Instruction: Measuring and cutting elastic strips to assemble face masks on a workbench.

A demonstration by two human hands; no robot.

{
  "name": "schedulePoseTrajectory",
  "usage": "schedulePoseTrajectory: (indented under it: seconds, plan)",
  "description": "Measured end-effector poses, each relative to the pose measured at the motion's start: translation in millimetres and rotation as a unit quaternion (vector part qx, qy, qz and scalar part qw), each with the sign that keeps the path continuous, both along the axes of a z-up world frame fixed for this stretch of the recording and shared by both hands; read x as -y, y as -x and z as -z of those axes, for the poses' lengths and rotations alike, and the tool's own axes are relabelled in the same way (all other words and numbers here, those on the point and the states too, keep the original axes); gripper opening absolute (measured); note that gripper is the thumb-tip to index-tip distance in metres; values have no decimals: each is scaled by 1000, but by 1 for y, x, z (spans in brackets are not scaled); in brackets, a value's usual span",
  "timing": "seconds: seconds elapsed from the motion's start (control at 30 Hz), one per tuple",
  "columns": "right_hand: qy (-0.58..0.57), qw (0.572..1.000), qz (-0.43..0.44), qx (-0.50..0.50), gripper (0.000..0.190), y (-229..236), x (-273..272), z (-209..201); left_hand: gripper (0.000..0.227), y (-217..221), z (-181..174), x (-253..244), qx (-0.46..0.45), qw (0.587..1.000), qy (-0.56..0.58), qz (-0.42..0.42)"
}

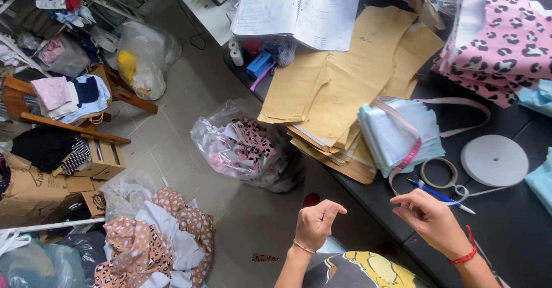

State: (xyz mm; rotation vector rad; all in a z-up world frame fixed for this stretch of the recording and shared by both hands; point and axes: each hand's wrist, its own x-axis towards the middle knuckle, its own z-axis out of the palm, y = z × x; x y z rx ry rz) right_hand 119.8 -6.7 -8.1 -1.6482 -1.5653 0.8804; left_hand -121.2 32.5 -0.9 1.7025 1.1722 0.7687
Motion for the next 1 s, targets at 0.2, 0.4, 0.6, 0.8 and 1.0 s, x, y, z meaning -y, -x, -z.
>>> schedulePoseTrajectory:
  seconds: [0.2,0.4,0.6,0.8,1.0]
  plan:
    - [42,997,61,-14,15,62,-42,21,29,43,-15,-84,25,983,-147,106]
    - [36,999,37,-13,14,114,-90,0,36,87,-18,-135,33,989,-112,91]
    - [22,998,25,-45,13,139,-107,-11,35,114,-16,-145,16,993,-97,71]
    - [84,987,-106,-85,10,165,-118,21,27,147,-34,-124,0,987,-157,-20]
    - [-4,948,-299,-104,17,242,-186,-7,32,233,-9,-89,-74,987,-52,-129]
